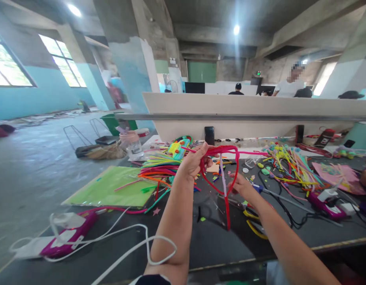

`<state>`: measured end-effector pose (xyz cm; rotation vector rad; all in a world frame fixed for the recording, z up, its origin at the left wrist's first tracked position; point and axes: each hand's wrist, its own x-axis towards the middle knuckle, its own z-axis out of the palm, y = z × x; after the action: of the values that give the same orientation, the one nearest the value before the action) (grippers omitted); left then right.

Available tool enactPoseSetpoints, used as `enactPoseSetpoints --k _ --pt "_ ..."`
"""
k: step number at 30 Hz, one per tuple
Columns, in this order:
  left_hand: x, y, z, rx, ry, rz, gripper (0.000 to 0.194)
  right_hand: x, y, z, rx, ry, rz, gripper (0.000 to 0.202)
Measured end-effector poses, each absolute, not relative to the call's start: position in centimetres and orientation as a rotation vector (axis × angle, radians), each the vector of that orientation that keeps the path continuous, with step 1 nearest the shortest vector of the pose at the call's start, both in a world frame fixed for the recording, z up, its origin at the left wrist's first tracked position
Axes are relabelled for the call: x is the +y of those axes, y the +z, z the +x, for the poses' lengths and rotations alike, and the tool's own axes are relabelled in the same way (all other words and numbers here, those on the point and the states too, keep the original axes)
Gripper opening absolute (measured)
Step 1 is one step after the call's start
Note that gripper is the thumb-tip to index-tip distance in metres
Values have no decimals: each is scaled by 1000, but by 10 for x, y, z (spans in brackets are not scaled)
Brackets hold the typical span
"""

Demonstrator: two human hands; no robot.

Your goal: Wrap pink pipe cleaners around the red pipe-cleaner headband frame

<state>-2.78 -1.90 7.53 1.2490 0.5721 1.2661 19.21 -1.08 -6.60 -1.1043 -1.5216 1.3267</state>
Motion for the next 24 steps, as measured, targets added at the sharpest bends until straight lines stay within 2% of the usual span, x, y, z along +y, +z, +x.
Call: enactPoseSetpoints --k 3,7,12,18,20,24 --pt "-19 78 -39 556 1324 1254 52 -31 -76 187 -1834 1212 -1175 31" --pt "-20 80 -53 512 1379 1251 54 -52 -95 193 -2123 927 -1134 42" --pt "-26 85 -56 501 1414 1208 52 -37 -71 201 -1873 891 -1133 28" --pt "-34 87 -47 468 1382 1237 40 -40 -1 159 -1290 1332 -490 40" --pt "-35 88 -47 450 1374 1261 36 -42 5 146 -1197 1450 -382 45" --pt "-36 88 -49 493 1392 1298 41 -33 -9 135 -1114 1677 -272 51"
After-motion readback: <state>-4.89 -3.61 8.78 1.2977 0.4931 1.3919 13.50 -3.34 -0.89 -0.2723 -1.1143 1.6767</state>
